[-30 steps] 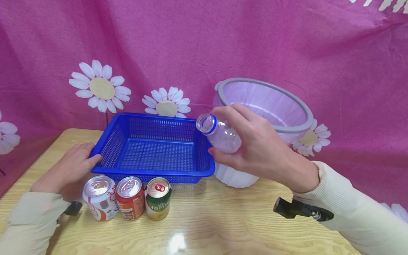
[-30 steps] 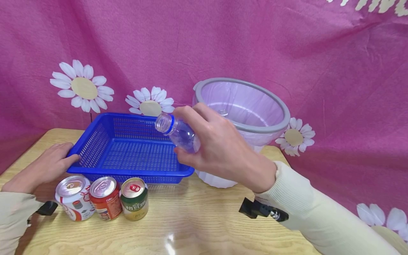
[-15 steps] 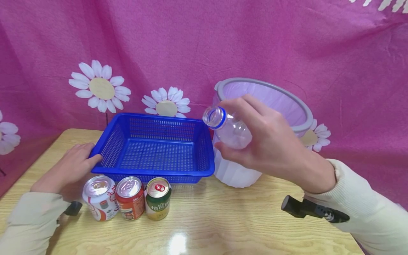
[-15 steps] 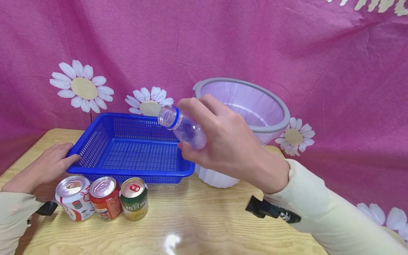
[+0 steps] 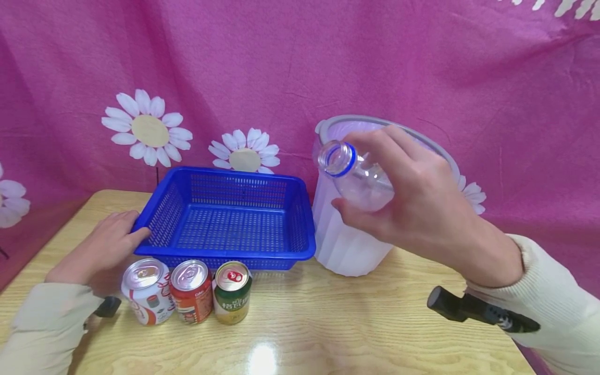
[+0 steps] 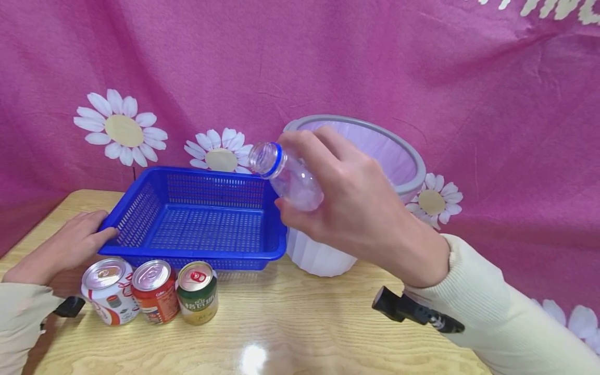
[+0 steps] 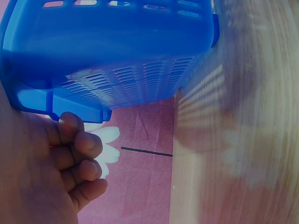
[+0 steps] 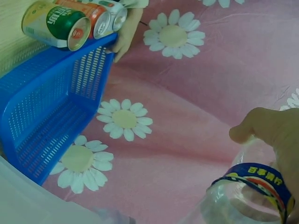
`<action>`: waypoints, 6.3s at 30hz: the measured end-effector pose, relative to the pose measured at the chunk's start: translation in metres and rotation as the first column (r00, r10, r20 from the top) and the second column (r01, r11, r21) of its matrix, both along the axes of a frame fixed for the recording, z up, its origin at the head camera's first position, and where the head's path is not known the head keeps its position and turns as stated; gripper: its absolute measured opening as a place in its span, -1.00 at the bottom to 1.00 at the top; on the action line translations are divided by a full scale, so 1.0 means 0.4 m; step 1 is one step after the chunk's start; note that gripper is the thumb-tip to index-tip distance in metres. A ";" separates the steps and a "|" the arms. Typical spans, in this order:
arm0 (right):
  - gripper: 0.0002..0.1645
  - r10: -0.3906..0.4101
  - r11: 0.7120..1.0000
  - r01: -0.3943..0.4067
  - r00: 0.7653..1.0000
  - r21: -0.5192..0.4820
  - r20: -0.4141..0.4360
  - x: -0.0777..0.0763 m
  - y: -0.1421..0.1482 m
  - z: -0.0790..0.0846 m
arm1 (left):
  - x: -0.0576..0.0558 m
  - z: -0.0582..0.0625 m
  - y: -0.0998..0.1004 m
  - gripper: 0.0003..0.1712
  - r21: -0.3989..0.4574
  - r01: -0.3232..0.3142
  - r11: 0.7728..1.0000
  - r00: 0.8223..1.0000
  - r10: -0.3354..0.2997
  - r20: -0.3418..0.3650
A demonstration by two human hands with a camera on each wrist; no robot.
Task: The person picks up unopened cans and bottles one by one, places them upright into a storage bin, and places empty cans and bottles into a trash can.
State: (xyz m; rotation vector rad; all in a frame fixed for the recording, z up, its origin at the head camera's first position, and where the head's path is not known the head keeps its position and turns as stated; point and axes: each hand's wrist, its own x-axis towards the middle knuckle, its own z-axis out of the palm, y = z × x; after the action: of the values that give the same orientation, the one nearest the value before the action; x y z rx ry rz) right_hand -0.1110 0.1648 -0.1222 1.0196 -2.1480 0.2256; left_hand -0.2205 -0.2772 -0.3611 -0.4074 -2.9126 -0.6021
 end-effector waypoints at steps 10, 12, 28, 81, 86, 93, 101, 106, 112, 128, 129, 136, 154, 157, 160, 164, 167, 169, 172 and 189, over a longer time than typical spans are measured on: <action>-0.33 -0.076 0.997 0.076 0.996 0.005 -0.042 0.013 0.011 0.021 | 0.001 0.000 0.002 -0.51 0.014 -0.007 1.000 1.000 0.006 0.028; -0.32 -0.097 0.995 0.098 0.993 0.012 -0.062 0.007 0.020 0.021 | 0.000 0.001 0.001 -0.52 0.015 -0.004 1.000 1.000 0.004 0.020; -0.24 -0.151 0.987 0.147 0.987 -0.065 -0.060 -0.056 0.062 0.026 | 0.001 0.002 0.002 -0.47 0.014 -0.006 1.000 0.999 0.006 0.041; -0.19 -0.148 0.988 0.139 0.978 0.067 0.145 -0.282 0.140 -0.012 | 0.001 0.000 0.000 -0.53 0.031 0.000 1.000 1.000 0.000 0.017; -0.19 -0.172 0.983 0.159 0.969 0.087 0.178 -0.297 0.145 -0.017 | 0.000 -0.001 -0.001 -0.48 0.026 -0.008 1.000 0.999 0.007 0.043; -0.21 -0.173 0.982 0.155 0.966 0.105 0.192 -0.313 0.153 -0.026 | 0.000 0.001 0.000 -0.42 0.019 -0.017 1.000 0.997 0.015 0.070; -0.19 -0.210 0.975 0.187 0.951 0.116 0.228 -0.327 0.159 -0.035 | 0.002 0.001 -0.001 -0.52 0.022 -0.006 1.000 1.000 0.006 0.027; -0.19 -0.220 0.974 0.197 0.945 0.115 0.244 -0.335 0.162 -0.046 | 0.003 0.000 0.001 -0.57 0.025 0.002 1.000 1.000 -0.002 0.009; -0.18 -0.209 0.976 0.188 0.945 0.108 0.251 -0.345 0.165 -0.056 | 0.003 0.001 0.000 -0.55 0.031 -0.005 1.000 1.000 0.004 0.029; -0.16 -0.235 0.970 0.202 0.923 0.137 0.305 -0.355 0.169 -0.062 | 0.001 0.003 0.001 -0.52 0.025 -0.012 1.000 0.999 0.011 0.041; -0.16 -0.238 0.969 0.203 0.920 0.141 0.312 -0.356 0.169 -0.062 | 0.002 0.003 0.001 -0.53 0.028 -0.010 1.000 0.999 0.009 0.039; -0.15 -0.248 0.966 0.205 0.908 0.159 0.337 -0.361 0.170 -0.064 | 0.003 0.004 0.000 -0.58 0.030 -0.009 1.000 0.999 0.008 0.035; -0.10 -0.242 0.965 0.180 0.889 0.189 0.389 -0.367 0.170 -0.063 | 0.005 0.007 0.002 -0.56 0.023 0.003 1.000 1.000 -0.003 0.021; -0.10 -0.253 0.962 0.186 0.882 0.200 0.398 -0.368 0.170 -0.063 | 0.004 0.006 0.002 -0.58 0.023 0.003 1.000 1.000 -0.003 0.014; -0.11 -0.269 0.958 0.198 0.873 0.208 0.407 -0.369 0.170 -0.062 | 0.003 0.004 0.001 -0.59 0.024 0.002 1.000 1.000 -0.002 0.009; -0.13 -0.281 0.955 0.207 0.862 0.215 0.422 -0.370 0.171 -0.062 | 0.002 0.004 0.001 -0.58 0.021 0.004 1.000 1.000 -0.004 0.010; -0.16 -0.279 0.955 0.198 0.854 0.221 0.439 -0.371 0.171 -0.063 | 0.001 0.004 0.001 -0.59 0.016 0.008 1.000 1.000 -0.008 0.002; -0.19 -0.272 0.957 0.188 0.850 0.222 0.451 -0.373 0.171 -0.064 | 0.001 0.004 0.001 -0.59 0.014 0.006 1.000 1.000 -0.006 0.003; -0.20 -0.267 0.958 0.180 0.846 0.224 0.462 -0.374 0.172 -0.066 | 0.001 0.003 0.001 -0.59 0.015 0.001 1.000 1.000 -0.002 0.006; -0.22 -0.276 0.953 0.175 0.839 0.248 0.469 -0.376 0.175 -0.068 | 0.000 0.002 0.000 -0.59 0.027 -0.005 1.000 0.999 0.004 0.038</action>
State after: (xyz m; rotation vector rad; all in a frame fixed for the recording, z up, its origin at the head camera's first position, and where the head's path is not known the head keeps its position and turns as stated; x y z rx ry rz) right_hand -0.2614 0.2348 -0.1496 0.8635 -2.7918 0.1785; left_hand -0.2204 -0.2772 -0.3603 -0.3899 -2.9364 -0.6554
